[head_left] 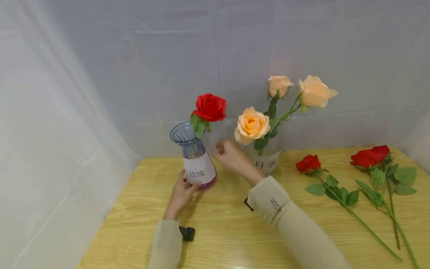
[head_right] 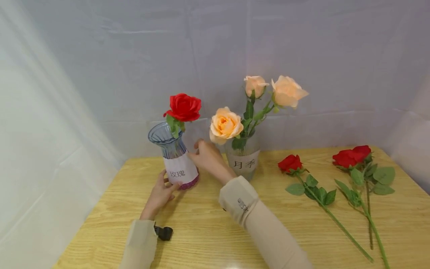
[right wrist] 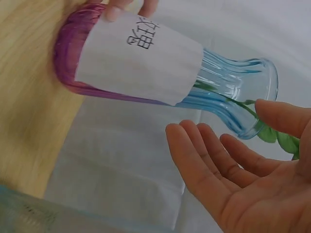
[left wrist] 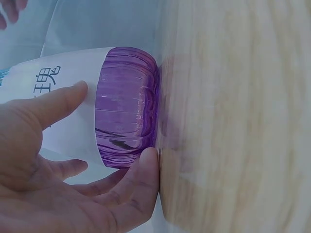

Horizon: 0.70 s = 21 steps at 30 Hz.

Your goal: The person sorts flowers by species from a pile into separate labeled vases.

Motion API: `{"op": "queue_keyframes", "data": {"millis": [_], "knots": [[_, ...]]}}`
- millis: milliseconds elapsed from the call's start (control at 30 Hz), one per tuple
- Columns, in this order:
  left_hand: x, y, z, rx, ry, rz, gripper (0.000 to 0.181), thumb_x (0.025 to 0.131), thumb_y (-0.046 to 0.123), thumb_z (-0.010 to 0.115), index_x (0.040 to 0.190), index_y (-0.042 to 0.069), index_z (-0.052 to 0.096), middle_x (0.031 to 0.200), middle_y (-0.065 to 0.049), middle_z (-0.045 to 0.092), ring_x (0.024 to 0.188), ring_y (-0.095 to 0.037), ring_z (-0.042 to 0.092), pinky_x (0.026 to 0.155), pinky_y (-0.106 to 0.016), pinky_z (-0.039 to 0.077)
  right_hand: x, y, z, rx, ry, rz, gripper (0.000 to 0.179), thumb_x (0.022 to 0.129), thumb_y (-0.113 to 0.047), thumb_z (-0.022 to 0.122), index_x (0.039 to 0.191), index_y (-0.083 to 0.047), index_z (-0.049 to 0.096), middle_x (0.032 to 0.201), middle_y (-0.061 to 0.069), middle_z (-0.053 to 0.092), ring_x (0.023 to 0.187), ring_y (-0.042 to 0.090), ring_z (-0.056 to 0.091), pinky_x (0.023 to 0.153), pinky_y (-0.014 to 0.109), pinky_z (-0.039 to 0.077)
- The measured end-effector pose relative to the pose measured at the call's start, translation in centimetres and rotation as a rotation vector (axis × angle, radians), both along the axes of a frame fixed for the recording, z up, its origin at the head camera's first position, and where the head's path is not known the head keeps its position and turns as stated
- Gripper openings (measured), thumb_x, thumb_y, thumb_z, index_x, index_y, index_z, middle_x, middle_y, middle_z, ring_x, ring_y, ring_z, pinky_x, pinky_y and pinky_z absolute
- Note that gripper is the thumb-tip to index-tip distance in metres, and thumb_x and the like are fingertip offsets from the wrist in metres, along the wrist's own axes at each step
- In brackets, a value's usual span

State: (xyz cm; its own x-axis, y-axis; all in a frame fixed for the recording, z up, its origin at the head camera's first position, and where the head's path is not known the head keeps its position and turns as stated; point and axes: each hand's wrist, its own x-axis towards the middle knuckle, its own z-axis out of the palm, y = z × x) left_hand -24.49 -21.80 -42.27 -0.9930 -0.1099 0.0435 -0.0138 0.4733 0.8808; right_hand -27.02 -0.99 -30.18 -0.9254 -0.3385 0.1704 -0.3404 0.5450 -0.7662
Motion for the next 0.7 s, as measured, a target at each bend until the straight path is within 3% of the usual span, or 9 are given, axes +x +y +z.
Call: {"op": "queue_keyframes", "data": {"millis": [100,200,500,700], "knots": [[0.1,0.1,0.2,-0.008,-0.004,0.006,0.077,0.098,0.011,0.067,0.154,-0.009,0.019,0.134,-0.039,0.047,0.102,-0.039,0.06,0.064,-0.03,0.051,0.9,1.3,-0.9,0.002,0.014,0.011,0.031,0.097,-0.011,0.064,0.119,0.01,0.062,0.107,0.023,0.068,0.101,0.036,0.065,0.085,0.043,0.054],[0.1,0.1,0.2,-0.006,-0.007,0.012,0.077,0.098,0.011,0.068,0.155,-0.008,0.019,0.134,-0.039,0.047,0.102,-0.039,0.06,0.063,-0.028,0.05,1.7,2.5,-1.8,0.001,0.046,0.018,0.028,0.096,-0.009,0.066,0.117,0.009,0.063,0.104,0.021,0.069,0.098,0.035,0.066,0.083,0.042,0.055],[0.0,0.0,0.0,0.001,-0.004,0.008,0.078,0.097,0.011,0.068,0.154,-0.009,0.019,0.131,-0.038,0.049,0.084,-0.027,0.059,0.058,-0.025,0.046,3.5,6.1,-4.2,0.029,0.119,-0.004,0.024,0.093,-0.003,0.07,0.114,0.008,0.066,0.094,0.016,0.07,0.085,0.03,0.068,0.074,0.041,0.057],[0.0,0.0,0.0,0.014,0.001,0.005,0.078,0.097,0.011,0.068,0.155,-0.008,0.019,0.13,-0.037,0.051,0.074,-0.021,0.056,0.055,-0.024,0.044,4.2,9.1,-4.9,0.035,0.15,-0.02,0.023,0.091,-0.001,0.069,0.111,0.01,0.065,0.093,0.017,0.07,0.084,0.033,0.069,0.075,0.045,0.057]]}}
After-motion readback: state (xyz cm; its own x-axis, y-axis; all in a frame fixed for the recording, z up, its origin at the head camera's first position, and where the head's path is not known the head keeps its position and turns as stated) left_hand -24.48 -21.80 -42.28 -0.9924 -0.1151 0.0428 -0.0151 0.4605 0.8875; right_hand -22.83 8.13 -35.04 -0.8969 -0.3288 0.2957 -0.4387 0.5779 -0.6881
